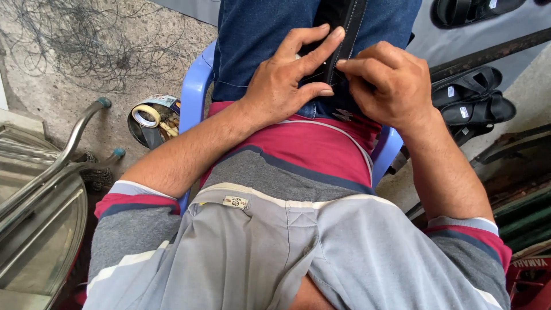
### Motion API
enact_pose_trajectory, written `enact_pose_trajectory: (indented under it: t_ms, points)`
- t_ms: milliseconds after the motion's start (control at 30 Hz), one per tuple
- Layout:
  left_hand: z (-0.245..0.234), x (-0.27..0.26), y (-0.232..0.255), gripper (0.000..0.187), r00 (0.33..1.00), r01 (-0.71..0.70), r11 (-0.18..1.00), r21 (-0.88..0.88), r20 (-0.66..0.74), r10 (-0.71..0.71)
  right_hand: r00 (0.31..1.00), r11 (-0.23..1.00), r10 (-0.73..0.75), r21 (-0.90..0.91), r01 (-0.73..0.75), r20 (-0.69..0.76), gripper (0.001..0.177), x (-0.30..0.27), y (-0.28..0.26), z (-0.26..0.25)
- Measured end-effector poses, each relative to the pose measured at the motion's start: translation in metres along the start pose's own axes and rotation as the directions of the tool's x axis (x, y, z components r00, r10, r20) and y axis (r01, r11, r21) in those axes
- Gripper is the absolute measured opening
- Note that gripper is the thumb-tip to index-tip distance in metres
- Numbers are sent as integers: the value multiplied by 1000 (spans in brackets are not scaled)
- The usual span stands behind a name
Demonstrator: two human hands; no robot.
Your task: Hand-sewing a black leather strap for a sandal using a needle and thread.
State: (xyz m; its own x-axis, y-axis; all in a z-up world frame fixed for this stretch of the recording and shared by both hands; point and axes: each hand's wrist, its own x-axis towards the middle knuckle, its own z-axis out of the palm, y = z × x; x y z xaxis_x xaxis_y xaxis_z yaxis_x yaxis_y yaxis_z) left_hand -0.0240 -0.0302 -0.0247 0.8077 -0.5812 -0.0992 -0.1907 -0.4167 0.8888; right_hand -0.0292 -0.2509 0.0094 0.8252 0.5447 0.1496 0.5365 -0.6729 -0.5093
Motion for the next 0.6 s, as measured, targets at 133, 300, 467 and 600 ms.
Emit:
enact_pose_trajectory:
  t_ms: [133,300,467,600]
  points:
    - [7,1,2,83,1000,12,1000,19,-29,-11,1000,1000,12,-19,-12,6,19,1,-3,1]
    - [-2,-4,13,84,998,46,999,-29,-33,-47,991,985,130,110,-132,29,18,3,-15,-6]
    - [-29,-23,14,23,996,89,991,98,11,-91,998,994,55,94,-56,18,24,2,-14,-11]
    - [-71,-23,30,9,965,194,979,59,167,-202,1000,998,8,62,-10,26,22,0,-13,-12]
